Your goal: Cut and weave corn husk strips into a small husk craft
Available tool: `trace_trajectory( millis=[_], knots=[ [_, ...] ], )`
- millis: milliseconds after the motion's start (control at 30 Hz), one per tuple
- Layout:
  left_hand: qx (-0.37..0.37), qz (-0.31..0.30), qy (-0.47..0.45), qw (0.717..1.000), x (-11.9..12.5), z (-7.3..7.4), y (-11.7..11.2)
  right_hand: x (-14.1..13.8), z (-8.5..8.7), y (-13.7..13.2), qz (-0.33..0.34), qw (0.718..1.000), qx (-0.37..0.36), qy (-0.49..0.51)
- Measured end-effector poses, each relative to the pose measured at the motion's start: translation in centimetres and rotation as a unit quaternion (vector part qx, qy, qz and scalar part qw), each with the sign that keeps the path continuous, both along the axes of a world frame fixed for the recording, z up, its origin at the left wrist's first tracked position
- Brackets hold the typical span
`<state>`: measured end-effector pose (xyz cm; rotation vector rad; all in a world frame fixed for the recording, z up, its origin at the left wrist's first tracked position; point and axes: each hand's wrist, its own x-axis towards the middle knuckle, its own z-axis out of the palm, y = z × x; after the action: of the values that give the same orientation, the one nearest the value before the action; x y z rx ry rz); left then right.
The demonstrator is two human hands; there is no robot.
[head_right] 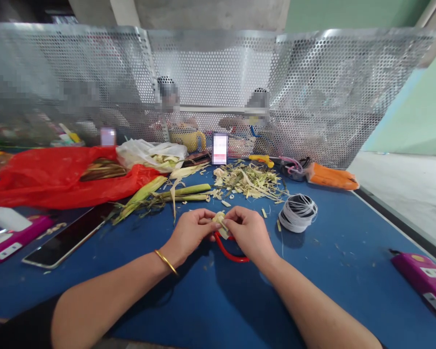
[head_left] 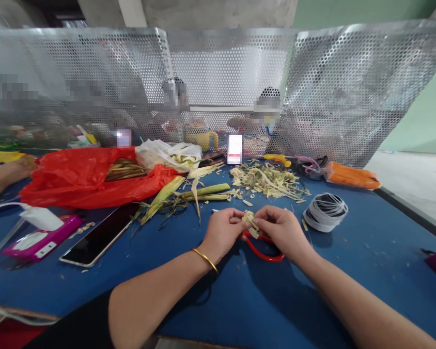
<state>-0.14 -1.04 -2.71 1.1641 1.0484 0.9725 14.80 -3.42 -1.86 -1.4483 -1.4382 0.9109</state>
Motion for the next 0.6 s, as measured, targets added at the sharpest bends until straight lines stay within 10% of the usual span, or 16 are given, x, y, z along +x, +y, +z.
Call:
trace_trajectory(
  millis=[600],
  knots=[
    [0.061,-0.038,0.111,0.991,-0.22,0.14,-0.15,-0.10,0.04,0.17,-0.019,0.998,-0.024,0.045]
  ],
)
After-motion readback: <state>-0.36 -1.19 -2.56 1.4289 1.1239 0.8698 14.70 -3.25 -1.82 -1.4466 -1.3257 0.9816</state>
